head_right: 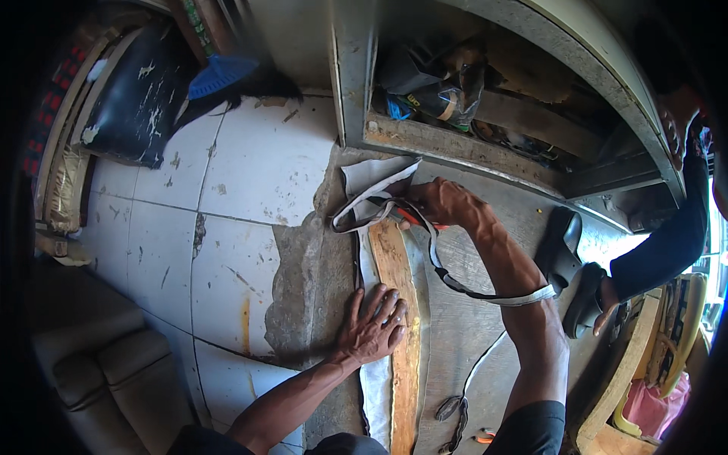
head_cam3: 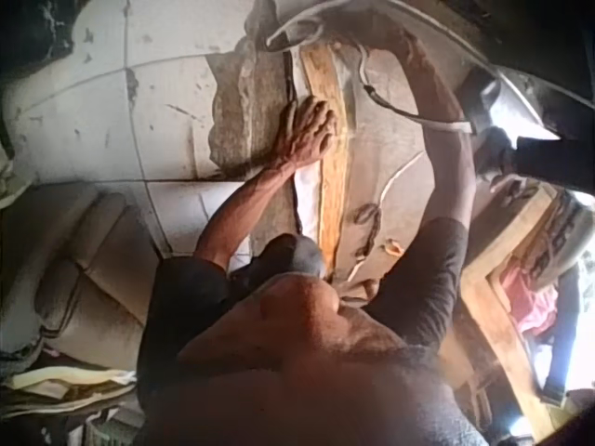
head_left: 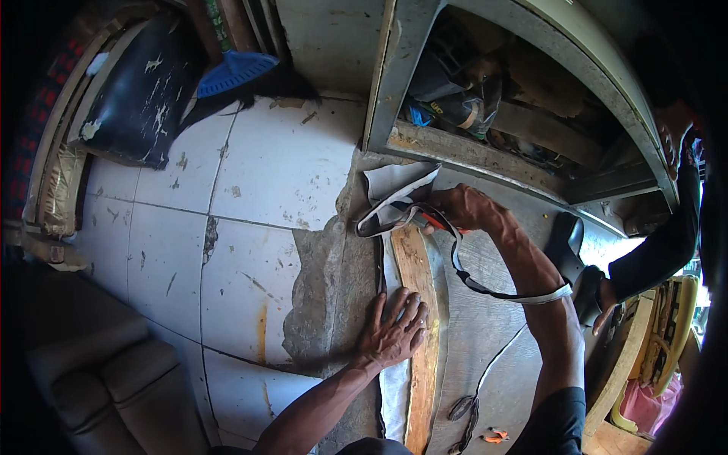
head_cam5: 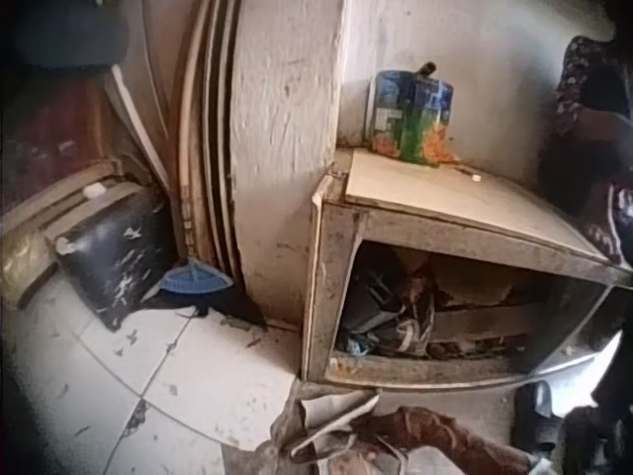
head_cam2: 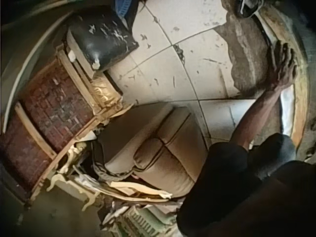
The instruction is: The person trims a piece of fabric around a wooden furniture component using shears, and then applies glue to the edge of the component using a small brush.
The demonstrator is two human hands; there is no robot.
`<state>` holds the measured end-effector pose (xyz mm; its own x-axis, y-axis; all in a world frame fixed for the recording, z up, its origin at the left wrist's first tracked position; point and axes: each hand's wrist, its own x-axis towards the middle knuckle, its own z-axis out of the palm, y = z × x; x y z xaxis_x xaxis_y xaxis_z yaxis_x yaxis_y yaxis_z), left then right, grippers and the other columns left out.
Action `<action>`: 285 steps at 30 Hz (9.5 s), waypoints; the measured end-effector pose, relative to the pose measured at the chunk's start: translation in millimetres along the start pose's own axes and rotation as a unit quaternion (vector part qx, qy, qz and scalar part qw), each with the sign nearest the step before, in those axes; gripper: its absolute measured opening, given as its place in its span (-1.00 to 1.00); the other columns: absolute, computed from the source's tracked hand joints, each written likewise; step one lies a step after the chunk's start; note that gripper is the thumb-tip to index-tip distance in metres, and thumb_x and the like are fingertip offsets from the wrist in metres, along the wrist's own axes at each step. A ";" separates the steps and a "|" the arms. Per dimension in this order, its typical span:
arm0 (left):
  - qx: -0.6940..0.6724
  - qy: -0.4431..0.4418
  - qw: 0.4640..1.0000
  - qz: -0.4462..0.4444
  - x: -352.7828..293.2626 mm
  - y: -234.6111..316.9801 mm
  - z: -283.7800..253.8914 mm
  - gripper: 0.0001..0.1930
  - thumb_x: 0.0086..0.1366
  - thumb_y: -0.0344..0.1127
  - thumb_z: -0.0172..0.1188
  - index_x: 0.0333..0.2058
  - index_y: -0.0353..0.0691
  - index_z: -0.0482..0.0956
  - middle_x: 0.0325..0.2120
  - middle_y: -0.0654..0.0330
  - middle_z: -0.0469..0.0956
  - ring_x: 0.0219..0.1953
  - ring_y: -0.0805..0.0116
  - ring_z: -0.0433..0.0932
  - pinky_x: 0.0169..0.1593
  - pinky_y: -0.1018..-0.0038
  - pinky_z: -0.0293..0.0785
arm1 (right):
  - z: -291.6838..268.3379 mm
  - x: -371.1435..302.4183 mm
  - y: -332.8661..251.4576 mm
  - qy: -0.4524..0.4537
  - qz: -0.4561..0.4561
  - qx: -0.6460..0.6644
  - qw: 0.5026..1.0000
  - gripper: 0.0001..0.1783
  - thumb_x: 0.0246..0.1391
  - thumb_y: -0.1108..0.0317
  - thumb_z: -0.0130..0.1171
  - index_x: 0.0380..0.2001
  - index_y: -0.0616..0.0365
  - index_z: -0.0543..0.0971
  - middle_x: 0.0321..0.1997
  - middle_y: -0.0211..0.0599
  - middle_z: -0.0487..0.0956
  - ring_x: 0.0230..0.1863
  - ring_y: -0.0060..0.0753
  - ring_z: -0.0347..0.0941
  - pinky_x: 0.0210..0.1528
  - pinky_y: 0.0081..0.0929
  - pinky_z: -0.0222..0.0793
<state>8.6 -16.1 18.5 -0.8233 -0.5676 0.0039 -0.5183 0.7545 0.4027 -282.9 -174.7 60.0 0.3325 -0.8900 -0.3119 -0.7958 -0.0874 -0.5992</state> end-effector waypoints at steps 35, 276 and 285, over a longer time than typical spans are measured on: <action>0.080 0.123 0.988 0.051 6.4 9.2 30.9 -0.52 0.37 -0.09 0.06 0.19 -0.17 0.45 0.30 0.05 0.31 0.43 0.08 0.15 0.43 -0.09 -0.04 | 263.3 -534.9 -94.6 0.435 0.600 0.065 0.668 -0.66 0.25 0.26 0.19 0.03 0.17 0.56 -0.29 -0.10 0.66 -0.34 -0.16 0.62 -0.23 -0.28 0.55; 0.091 0.090 0.987 -0.092 4.9 6.3 19.1 -0.45 0.45 -0.09 -0.04 0.36 -0.09 0.32 0.40 0.20 0.25 0.44 0.12 0.12 0.33 -0.04 -0.01 | 224.6 -159.7 -126.5 0.372 0.546 -0.023 0.750 -0.27 0.41 -0.11 -0.25 0.51 -0.05 0.04 0.62 -0.04 -0.14 0.62 0.04 -0.33 0.49 0.34 -0.65; 0.109 0.094 0.984 -0.102 7.3 3.1 16.9 -0.46 0.46 -0.07 -0.07 0.35 -0.09 0.34 0.39 0.19 0.26 0.43 0.11 0.13 0.35 -0.02 -0.02 | 245.8 -190.3 -167.8 0.323 0.535 0.036 0.780 -0.25 0.42 -0.16 -0.29 0.51 -0.02 0.03 0.62 -0.01 -0.17 0.63 0.04 -0.41 0.50 0.29 -0.70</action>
<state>-2.9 -12.4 4.4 -0.6507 -0.7497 0.1203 -0.7221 0.6600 0.2072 -88.2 119.3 38.7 -0.8448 -0.4788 -0.2388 -0.4054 0.8641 -0.2982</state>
